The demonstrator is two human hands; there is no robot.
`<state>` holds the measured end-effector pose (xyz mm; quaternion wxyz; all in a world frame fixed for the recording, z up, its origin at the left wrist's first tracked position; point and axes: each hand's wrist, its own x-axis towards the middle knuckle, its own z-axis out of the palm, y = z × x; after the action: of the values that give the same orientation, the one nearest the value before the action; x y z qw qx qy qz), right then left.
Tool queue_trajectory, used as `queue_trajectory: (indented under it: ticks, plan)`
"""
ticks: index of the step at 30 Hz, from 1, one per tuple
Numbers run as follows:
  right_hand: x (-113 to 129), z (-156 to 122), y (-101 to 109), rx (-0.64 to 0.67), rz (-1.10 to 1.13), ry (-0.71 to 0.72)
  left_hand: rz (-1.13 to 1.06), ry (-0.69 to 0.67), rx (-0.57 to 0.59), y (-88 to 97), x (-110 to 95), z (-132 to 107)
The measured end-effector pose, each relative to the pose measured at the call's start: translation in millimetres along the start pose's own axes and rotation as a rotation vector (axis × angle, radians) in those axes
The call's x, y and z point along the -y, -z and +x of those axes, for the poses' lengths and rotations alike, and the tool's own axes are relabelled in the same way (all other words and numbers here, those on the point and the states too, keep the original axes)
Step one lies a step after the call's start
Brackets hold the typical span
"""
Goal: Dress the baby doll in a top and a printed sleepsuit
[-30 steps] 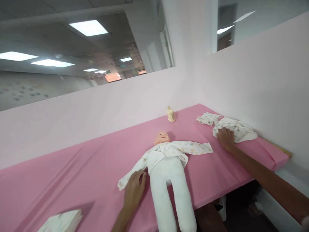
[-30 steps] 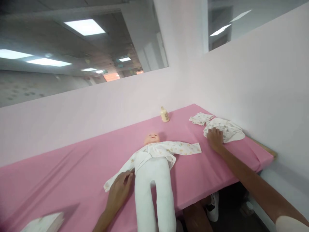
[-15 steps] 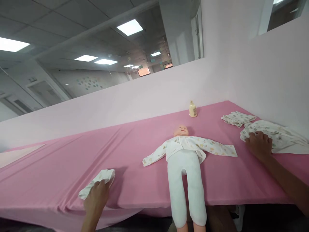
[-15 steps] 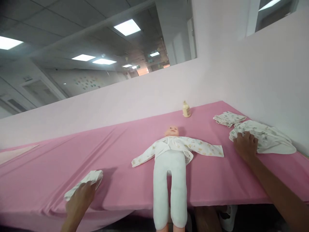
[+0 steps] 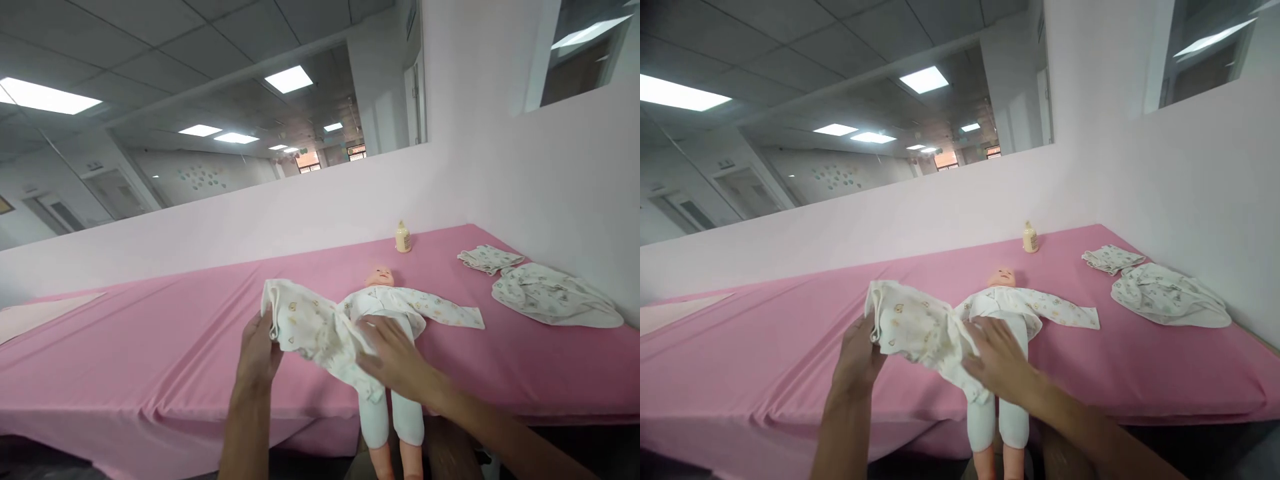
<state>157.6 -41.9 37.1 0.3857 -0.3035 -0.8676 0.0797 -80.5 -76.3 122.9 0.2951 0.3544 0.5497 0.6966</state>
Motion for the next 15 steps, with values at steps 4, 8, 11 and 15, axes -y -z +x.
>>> queue_trajectory:
  ticks: [4,8,11,15]
  plan:
    - [34.5,11.0,-9.3,0.115,0.180,-0.078,-0.249,0.009,0.155,-22.4,-33.0,-27.9]
    - [37.7,3.7,-19.3,0.121,0.504,-0.310,-0.455,0.022,0.232,-20.6,-57.3,-33.3]
    - [36.9,-2.8,-15.7,0.169,0.830,-0.390,-0.515,0.011,0.185,-19.6,-59.3,-17.3]
    - [34.6,-1.9,17.3,0.032,1.023,-0.536,-0.412,0.005,0.072,-12.6,-32.8,1.9]
